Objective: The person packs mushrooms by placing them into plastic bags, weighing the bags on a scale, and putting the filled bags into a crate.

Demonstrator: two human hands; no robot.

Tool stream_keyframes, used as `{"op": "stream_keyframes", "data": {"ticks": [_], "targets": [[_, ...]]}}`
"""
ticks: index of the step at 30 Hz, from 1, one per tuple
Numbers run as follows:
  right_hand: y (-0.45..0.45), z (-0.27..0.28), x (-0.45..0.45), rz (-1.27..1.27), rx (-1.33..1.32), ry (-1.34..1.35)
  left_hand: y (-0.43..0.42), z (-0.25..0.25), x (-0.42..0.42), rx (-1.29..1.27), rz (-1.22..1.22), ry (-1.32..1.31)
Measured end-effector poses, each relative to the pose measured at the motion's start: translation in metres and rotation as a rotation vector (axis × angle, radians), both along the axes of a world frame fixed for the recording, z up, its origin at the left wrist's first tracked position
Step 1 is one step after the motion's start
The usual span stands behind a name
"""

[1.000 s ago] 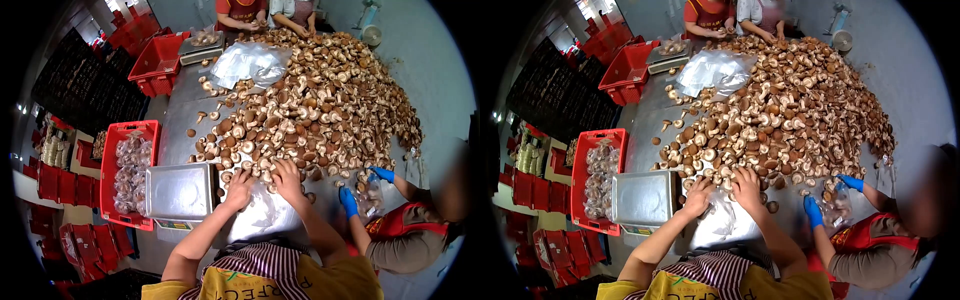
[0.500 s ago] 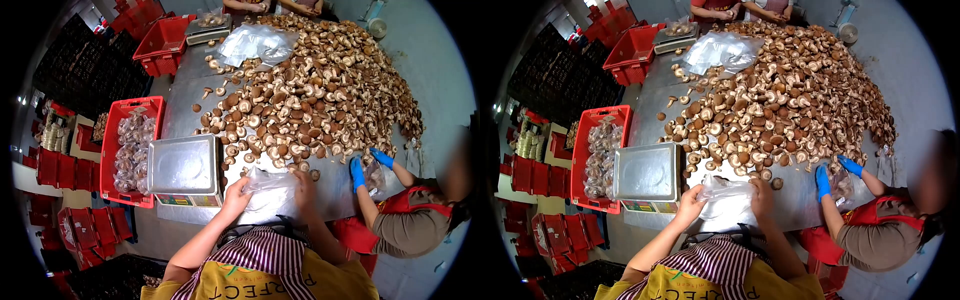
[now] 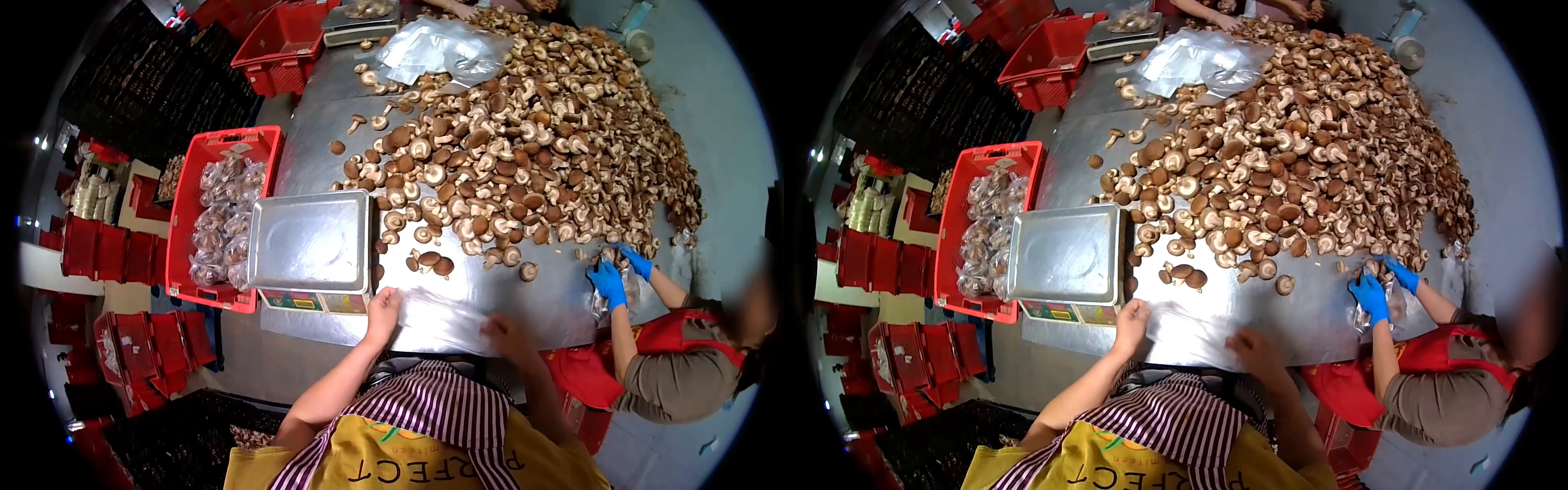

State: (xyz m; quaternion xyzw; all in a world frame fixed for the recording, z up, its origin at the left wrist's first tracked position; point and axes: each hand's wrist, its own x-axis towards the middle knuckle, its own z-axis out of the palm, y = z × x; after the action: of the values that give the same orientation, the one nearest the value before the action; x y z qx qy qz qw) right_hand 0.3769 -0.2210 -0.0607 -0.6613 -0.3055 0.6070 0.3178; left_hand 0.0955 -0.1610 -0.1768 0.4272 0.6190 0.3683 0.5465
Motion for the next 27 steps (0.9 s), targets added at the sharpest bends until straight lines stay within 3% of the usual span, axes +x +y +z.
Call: {"op": "stream_keyframes", "data": {"ticks": [2,4,6,8,9,11,15,18,20,22,24,27], "targets": [[-0.016,-0.02,0.008,0.525,0.16,-0.313,0.001,0.002,-0.001,-0.022,0.08,-0.086],[-0.021,-0.033,0.01,0.417,0.02,-0.207,-0.001,0.023,0.007,-0.34,0.304,-0.49],[-0.026,-0.042,0.019,0.307,-0.128,-0.103,-0.008,0.038,0.006,-0.456,0.401,-0.601],[-0.03,-0.049,0.031,0.336,0.641,-0.484,-0.016,0.034,-0.001,-0.684,0.355,-0.947],[-0.024,-0.042,0.028,0.338,0.64,-0.486,-0.019,0.037,-0.001,-0.685,0.356,-0.95],[-0.003,-0.022,0.018,-0.627,0.022,1.088,-0.025,0.053,-0.001,-0.802,0.313,-1.004],[0.006,-0.033,0.025,-0.547,0.198,1.283,-0.036,0.034,-0.002,-0.799,0.34,-1.151],[-0.006,-0.103,0.023,-0.581,0.14,1.164,-0.035,0.014,-0.003,-0.7,0.395,-1.279],[-0.011,-0.134,0.013,-0.691,-0.018,1.369,-0.029,0.02,0.002,-0.639,0.411,-1.333],[-0.015,-0.139,0.004,-0.56,-0.099,1.568,-0.021,0.044,0.011,-0.718,0.579,-1.166],[-0.012,-0.143,-0.005,-0.561,-0.158,1.497,-0.017,0.011,0.005,-0.702,0.486,-1.162],[0.013,-0.151,-0.015,-0.605,-0.169,1.281,0.014,-0.013,0.01,-0.571,0.417,-0.756]]}}
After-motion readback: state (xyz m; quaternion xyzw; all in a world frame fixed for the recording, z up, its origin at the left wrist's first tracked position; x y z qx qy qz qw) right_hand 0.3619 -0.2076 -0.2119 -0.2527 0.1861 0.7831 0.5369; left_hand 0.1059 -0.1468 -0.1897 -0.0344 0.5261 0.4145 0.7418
